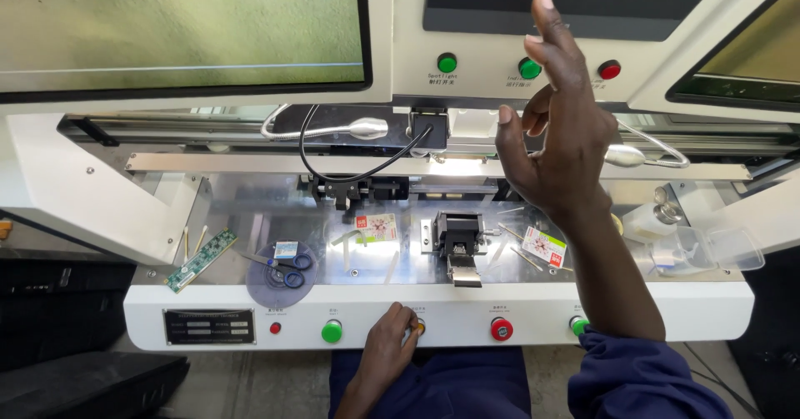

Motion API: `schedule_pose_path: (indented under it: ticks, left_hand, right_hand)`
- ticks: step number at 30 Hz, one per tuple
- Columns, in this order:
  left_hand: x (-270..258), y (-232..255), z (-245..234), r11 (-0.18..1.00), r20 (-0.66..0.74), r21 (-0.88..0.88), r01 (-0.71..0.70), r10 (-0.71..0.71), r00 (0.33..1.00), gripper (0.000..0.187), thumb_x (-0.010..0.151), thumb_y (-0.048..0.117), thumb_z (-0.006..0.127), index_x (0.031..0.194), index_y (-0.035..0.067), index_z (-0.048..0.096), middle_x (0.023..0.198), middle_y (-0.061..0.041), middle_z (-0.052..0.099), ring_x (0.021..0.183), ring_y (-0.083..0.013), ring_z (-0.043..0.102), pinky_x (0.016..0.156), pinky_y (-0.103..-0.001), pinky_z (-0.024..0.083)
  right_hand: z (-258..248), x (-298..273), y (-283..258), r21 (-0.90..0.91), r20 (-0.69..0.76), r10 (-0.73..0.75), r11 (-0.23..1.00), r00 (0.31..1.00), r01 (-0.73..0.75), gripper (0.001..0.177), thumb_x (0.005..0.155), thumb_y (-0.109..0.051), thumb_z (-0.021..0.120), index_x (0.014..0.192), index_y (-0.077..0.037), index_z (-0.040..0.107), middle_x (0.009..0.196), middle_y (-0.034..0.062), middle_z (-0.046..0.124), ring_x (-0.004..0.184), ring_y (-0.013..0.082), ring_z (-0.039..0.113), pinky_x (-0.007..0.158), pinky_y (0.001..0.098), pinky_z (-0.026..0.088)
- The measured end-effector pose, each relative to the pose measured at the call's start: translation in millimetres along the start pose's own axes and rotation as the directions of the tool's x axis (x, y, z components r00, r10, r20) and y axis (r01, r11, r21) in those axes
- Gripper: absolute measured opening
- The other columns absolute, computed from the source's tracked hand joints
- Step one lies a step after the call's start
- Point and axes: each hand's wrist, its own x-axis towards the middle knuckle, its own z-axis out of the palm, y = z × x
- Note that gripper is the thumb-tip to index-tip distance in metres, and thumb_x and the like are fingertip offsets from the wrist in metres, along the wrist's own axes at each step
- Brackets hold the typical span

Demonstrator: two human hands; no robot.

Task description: The person is using a bonding machine to attach a flexible circuit to a printed circuit board (PCB), involving careful alignment and machine operation.

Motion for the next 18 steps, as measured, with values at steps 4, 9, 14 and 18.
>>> schedule_pose_path:
  ticks: [4,9,14,18]
  left_hand:
    - [0.9,6.2,-4.7,0.999,0.007,-0.019,-0.026,0.026,1.000,0.010,0.091,0.009,0.060,0.086,0.010,0.051,0.084,-0.005,0.051,0.070,-0.0207,0.055,0.058,-0.034,0.042]
    - [5.3,12.9,-9.3,0.999,-0.017,-0.009,-0.053,0.053,0.998,0.009,0.090,0.006,0.061,0.088,0.009,0.053,0.085,-0.005,0.052,0.070,-0.0202,0.054,0.056,-0.034,0.042]
    - [6.0,13.6,-9.0,0.998,-0.028,-0.020,-0.067,0.066,0.997,0.007,0.090,0.005,0.059,0.089,0.008,0.053,0.087,-0.006,0.052,0.072,-0.0220,0.055,0.060,-0.035,0.043]
    - [6.8,13.2,-8.6,0.999,-0.011,-0.014,-0.045,0.045,0.999,0.008,0.090,0.006,0.060,0.088,0.008,0.053,0.086,-0.006,0.052,0.072,-0.0222,0.055,0.060,-0.035,0.044]
  right_hand:
    - [4.6,-13.9,18.0,-0.050,0.027,0.063,0.997,0.998,-0.062,0.038,0.104,-0.009,0.058,0.138,0.003,0.044,0.149,0.0268,0.046,0.057,0.0141,0.058,0.043,0.0220,0.039]
    - [-12.5,-17.7,12.1,-0.134,0.035,0.021,0.991,0.999,-0.016,0.038,0.106,-0.002,0.066,0.136,0.008,0.046,0.078,0.0125,0.057,0.063,0.0211,0.057,0.055,0.0326,0.043]
    - [-17.4,-15.6,9.7,-0.142,0.050,-0.015,0.990,0.999,0.022,0.020,0.110,-0.005,0.064,0.108,0.010,0.051,0.077,0.0147,0.058,0.062,0.0241,0.052,0.059,0.0364,0.039]
    - [-17.9,-21.9,18.4,-0.174,0.036,-0.069,0.982,0.997,0.074,0.021,0.110,-0.006,0.068,0.101,0.008,0.055,0.075,0.0124,0.060,0.064,0.0253,0.053,0.061,0.0377,0.039]
